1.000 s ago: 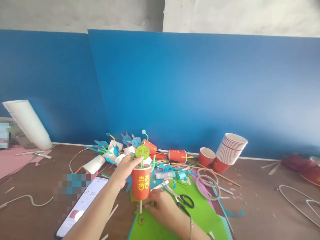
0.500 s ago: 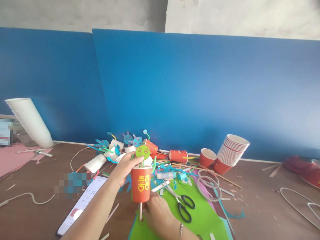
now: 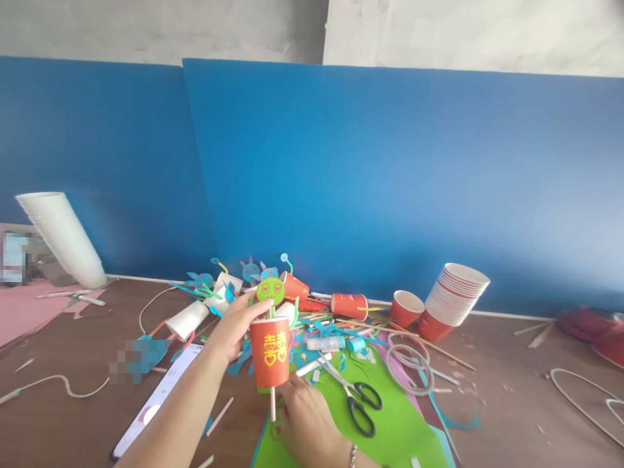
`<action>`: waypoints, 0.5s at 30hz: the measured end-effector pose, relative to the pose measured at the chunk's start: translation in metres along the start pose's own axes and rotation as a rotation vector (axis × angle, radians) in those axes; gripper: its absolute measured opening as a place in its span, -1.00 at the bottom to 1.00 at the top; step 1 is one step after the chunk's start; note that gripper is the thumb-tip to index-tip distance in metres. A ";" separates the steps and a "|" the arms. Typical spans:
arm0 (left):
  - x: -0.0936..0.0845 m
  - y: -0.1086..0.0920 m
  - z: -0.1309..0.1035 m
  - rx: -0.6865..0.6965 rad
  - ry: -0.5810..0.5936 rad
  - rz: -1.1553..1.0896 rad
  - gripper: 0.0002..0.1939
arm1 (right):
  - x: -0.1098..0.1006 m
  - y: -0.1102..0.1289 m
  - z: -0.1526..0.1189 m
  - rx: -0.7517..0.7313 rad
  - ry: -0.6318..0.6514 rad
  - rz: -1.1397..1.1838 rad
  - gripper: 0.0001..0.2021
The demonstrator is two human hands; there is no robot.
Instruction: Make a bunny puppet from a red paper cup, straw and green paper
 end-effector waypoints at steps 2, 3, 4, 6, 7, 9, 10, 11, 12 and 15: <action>0.000 -0.001 -0.001 -0.009 -0.014 0.009 -0.54 | -0.002 -0.003 0.001 -0.008 0.000 0.002 -0.74; 0.000 -0.001 -0.002 -0.008 -0.024 0.015 -0.53 | -0.005 -0.005 0.002 -0.010 -0.006 0.002 -0.75; -0.001 -0.001 -0.002 -0.009 -0.028 0.025 -0.53 | -0.008 -0.008 0.004 -0.012 -0.020 0.004 -0.76; -0.002 0.001 -0.001 -0.025 -0.004 0.066 -0.53 | -0.019 -0.016 0.008 -0.027 -0.051 0.016 -0.76; -0.003 0.004 0.000 -0.035 0.023 0.092 -0.54 | -0.027 -0.021 0.010 -0.030 -0.063 0.025 -0.77; -0.002 0.011 0.003 -0.048 0.090 0.152 -0.55 | -0.045 -0.033 0.014 -0.004 -0.040 0.040 -0.78; -0.001 0.015 0.004 -0.050 0.126 0.181 -0.55 | -0.054 -0.041 0.016 0.023 -0.034 0.055 -0.77; 0.001 0.020 0.004 -0.052 0.160 0.212 -0.54 | -0.064 -0.049 0.018 0.048 -0.047 0.077 -0.77; 0.003 0.026 0.004 -0.061 0.190 0.247 -0.53 | -0.074 -0.057 0.020 0.061 -0.079 0.104 -0.76; 0.013 0.045 0.003 -0.067 0.254 0.352 -0.58 | -0.095 -0.076 0.023 0.096 -0.206 0.221 -0.76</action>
Point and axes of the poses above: each hand's wrist, its own z-axis towards the middle knuckle, its own x-axis out of the palm, y = z × x, the point moved 2 cm from there along z, towards the middle knuckle, and after that the axes turned 11 degrees about -y, right-handed, at the moved point
